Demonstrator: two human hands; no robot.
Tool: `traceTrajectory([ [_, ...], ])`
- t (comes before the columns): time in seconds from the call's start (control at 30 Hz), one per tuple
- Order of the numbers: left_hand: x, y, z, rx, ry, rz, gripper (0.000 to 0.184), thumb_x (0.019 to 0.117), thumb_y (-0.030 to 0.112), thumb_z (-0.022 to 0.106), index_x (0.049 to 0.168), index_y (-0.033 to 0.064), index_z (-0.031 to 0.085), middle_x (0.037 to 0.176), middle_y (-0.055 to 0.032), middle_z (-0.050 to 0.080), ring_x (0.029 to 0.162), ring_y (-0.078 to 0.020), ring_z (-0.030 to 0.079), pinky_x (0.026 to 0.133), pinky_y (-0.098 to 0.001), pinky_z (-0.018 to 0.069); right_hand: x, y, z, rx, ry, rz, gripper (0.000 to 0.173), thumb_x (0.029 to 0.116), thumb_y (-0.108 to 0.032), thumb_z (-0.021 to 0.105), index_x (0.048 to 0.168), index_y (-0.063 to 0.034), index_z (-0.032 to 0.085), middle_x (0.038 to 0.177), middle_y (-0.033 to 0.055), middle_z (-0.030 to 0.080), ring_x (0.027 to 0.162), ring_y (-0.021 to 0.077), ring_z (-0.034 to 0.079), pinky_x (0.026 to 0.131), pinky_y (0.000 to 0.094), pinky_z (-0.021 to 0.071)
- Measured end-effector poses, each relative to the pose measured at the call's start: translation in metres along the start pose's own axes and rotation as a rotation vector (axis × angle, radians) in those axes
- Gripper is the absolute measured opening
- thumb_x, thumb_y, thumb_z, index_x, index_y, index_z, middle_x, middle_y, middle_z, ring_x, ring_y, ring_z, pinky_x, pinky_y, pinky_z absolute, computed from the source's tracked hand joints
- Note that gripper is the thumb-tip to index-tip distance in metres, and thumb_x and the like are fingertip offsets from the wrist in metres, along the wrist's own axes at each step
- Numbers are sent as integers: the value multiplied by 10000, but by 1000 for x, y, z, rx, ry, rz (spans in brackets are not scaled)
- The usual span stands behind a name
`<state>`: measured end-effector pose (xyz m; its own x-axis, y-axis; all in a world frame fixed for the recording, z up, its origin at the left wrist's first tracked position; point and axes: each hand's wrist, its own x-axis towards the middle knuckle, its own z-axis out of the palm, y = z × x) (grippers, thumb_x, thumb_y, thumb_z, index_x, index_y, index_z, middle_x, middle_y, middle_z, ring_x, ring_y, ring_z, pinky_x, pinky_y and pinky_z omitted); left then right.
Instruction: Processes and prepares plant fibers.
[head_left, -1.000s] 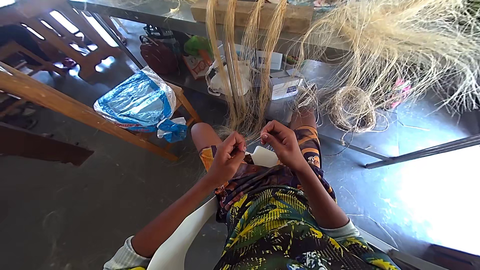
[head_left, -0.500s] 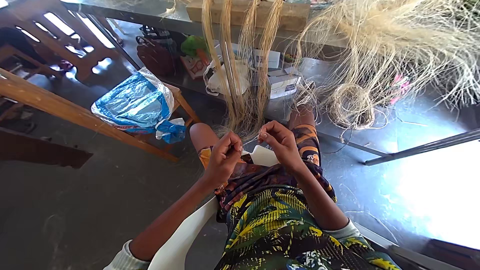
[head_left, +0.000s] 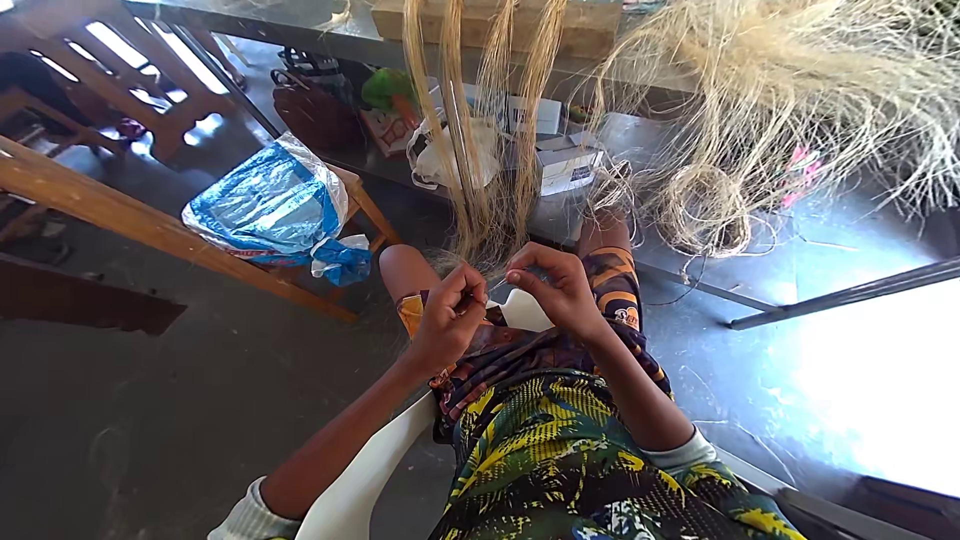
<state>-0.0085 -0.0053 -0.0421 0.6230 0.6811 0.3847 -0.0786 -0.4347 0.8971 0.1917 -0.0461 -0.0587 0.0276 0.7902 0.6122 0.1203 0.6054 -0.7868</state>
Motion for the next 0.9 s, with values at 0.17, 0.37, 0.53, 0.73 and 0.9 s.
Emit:
traceTrajectory([
  [0.17,1,1,0,-16,12,24,181,919,-42,484,899,137,501,795,77,515,685,35,487,625,-116,429,-5,7,10,176,89,76,109,977,-42,568,955,-64,672,958,16,686,897,80,668,822,282,581],
  [0.37,1,3,-1,-19,52,-51,144,947,-4,504,992,129,532,827,71,546,704,18,531,653,-138,471,-3,0,6,128,67,89,91,971,-48,588,958,-51,678,933,13,693,877,78,673,819,276,580],
  [0.53,2,1,-1,-47,-20,-101,236,1023,94,446,1216,97,582,795,87,537,717,2,528,701,-165,465,-2,-1,3,143,53,104,92,977,-45,584,968,-48,675,919,15,690,860,80,666,816,272,575],
  [0.73,4,-4,-2,-56,-51,-230,298,1072,157,350,1139,85,631,769,82,549,684,7,504,644,-148,420,-2,-1,3,162,68,117,87,975,-44,583,981,-62,668,920,3,681,853,74,663,808,267,578],
  [0.9,4,-7,-3,-124,-7,-206,258,1049,125,387,870,158,569,721,92,479,642,9,445,608,-150,374,-3,2,2,158,106,106,80,981,-71,585,976,-78,664,920,-8,669,852,71,655,804,266,573],
])
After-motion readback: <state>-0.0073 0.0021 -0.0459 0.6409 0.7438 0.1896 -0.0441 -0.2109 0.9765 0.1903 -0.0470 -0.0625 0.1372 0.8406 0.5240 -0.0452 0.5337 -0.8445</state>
